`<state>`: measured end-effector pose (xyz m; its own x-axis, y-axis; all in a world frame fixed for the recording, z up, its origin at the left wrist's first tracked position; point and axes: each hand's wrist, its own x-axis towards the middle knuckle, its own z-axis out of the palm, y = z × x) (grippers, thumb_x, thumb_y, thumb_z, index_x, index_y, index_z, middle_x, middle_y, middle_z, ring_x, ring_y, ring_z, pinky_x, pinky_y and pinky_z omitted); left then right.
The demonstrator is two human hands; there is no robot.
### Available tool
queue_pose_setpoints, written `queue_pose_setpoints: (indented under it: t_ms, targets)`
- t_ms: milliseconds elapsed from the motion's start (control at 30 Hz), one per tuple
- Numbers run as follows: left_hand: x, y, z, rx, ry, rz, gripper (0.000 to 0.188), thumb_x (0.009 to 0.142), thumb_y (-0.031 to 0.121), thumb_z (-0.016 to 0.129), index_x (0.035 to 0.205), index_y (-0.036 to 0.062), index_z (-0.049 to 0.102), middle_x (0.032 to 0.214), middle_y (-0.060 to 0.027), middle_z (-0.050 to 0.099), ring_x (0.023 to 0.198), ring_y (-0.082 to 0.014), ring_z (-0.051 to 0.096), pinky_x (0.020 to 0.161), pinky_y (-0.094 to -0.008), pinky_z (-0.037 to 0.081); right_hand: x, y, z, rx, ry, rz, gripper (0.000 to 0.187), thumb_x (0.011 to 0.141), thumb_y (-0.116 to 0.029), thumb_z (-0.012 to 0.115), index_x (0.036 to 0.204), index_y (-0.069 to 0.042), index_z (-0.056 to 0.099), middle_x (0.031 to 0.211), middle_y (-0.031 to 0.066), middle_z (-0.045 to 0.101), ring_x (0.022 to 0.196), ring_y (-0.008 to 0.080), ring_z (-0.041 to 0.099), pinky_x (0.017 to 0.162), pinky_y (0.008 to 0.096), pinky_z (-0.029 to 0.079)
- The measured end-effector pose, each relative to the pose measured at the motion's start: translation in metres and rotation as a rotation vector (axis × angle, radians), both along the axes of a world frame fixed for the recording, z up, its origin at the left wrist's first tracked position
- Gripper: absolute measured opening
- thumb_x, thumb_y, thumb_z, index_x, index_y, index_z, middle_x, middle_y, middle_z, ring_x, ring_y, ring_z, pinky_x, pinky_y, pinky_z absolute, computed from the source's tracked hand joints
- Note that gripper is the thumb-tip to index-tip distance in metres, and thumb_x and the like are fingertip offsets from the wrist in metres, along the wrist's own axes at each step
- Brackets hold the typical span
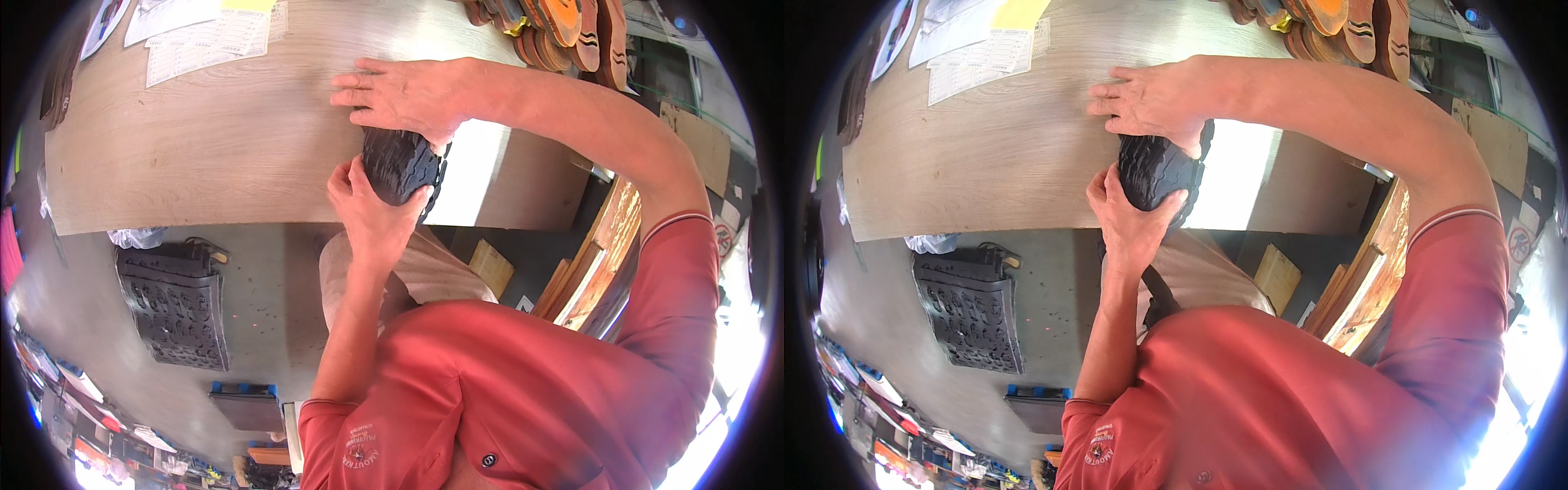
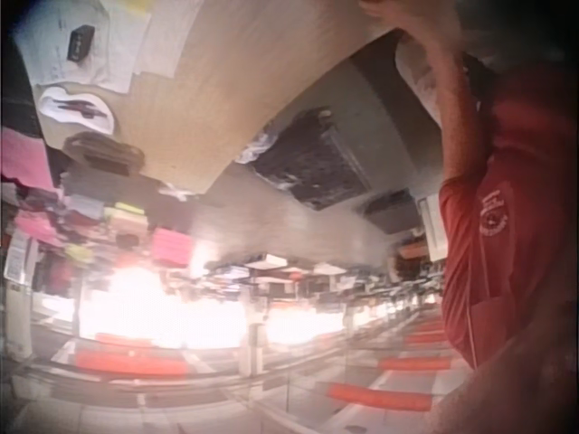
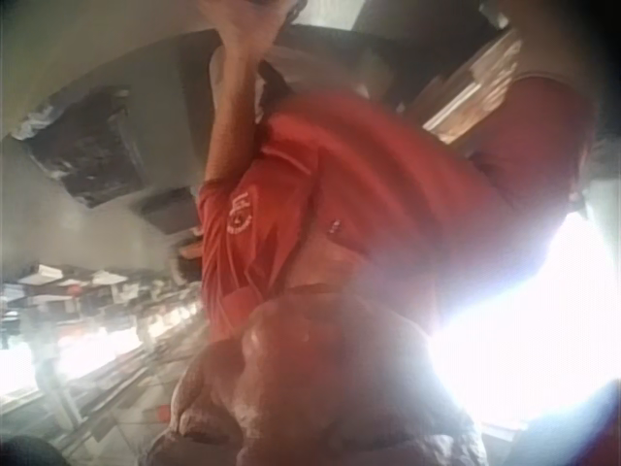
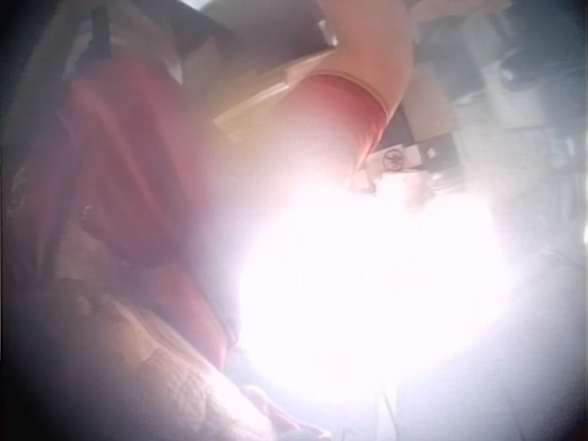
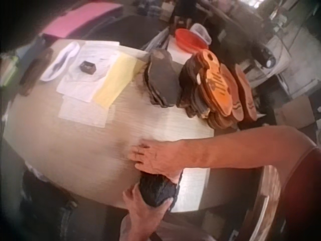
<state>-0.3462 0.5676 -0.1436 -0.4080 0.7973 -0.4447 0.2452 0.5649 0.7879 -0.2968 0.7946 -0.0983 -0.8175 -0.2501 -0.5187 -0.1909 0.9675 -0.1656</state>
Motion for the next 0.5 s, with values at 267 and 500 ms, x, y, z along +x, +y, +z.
queue_pose_setpoints:
  t_ms: [267,500]
  targets:
    - [-0.007,0.003,-0.002,0.055,-0.141,-0.070,0.095,0.072,0.024,0.094,0.149,0.0000,0.043,0.139,-0.0220,0.055,0.130,-0.0450,0.049,0.110,-0.0548,0.042,0.021,0.005,0.003,-0.186,-0.102,-0.214,0.099,0.051,-0.036,0.101,0.134,-0.001,0.059,0.123,0.0105,0.058,0.119,0.0302,0.056,0.107,0.0441,0.047]
    - [-0.086,0.005,0.034,0.394,0.366,-0.406,0.107,0.067,0.023,0.097,0.155,0.0016,0.041,0.140,-0.0173,0.060,0.129,-0.0408,0.052,0.112,-0.0545,0.040,0.050,-0.031,0.029,-0.181,0.482,-0.558,0.065,0.072,-0.034,0.090,0.124,-0.005,0.064,0.113,0.0121,0.058,0.107,0.0326,0.061,0.090,0.0458,0.052]
